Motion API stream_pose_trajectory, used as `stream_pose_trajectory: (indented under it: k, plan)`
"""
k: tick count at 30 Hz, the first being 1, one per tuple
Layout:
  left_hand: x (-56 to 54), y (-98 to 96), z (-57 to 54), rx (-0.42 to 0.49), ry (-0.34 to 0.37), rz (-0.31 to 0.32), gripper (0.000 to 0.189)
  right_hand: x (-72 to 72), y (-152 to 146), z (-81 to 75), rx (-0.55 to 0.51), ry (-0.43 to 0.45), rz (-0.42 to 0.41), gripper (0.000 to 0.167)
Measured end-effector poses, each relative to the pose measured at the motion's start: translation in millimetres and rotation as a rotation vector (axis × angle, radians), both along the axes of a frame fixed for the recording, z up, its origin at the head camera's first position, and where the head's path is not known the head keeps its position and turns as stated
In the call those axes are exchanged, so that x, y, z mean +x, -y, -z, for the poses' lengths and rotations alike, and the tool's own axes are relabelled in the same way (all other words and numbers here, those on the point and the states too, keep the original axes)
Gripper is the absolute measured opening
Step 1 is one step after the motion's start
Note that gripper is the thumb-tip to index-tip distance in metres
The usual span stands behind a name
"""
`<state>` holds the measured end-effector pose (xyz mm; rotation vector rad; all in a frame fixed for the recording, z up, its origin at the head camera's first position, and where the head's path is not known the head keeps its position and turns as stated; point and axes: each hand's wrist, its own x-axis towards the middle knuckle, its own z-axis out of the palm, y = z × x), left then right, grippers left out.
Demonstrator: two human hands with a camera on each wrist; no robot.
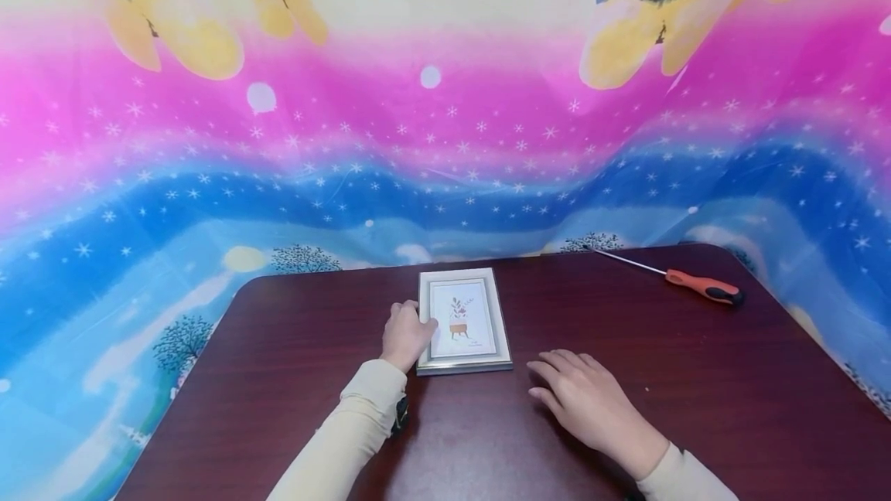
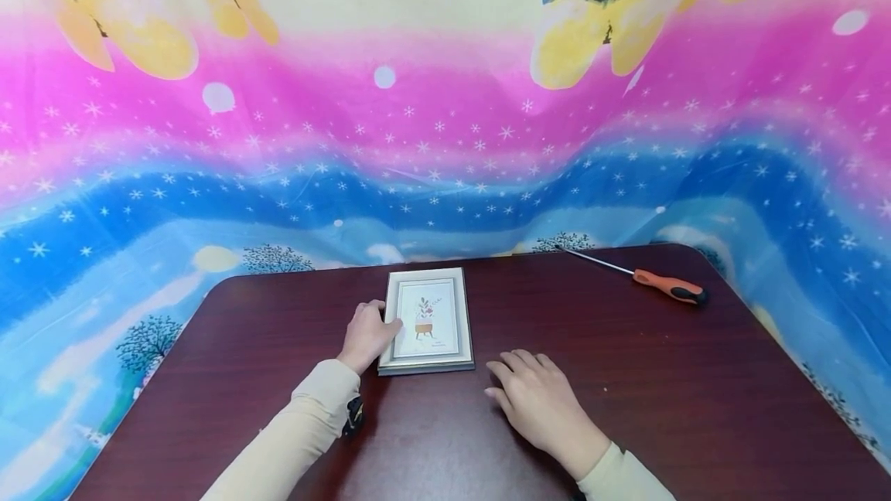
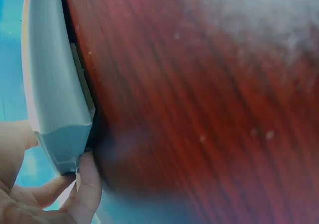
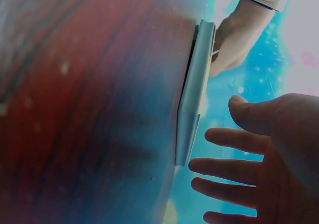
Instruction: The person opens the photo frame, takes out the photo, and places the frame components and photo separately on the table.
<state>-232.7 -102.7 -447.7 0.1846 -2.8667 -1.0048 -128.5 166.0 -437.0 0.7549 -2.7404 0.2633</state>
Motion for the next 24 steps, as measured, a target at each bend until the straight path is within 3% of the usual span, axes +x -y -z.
stream_pose_trajectory:
  k: [8,24]
  plan:
    - [-3.6,1.9,-7.1,0.093,0.009,0.011,0.047,0.5,-1,-1.3,0.019,-0.019,0.002,0.032]
    - [-3.2,8.9,-27.2,0.34,0.136,0.063,0.054,0.4,-2,-3.7,0.027,0.013,0.01,0.033]
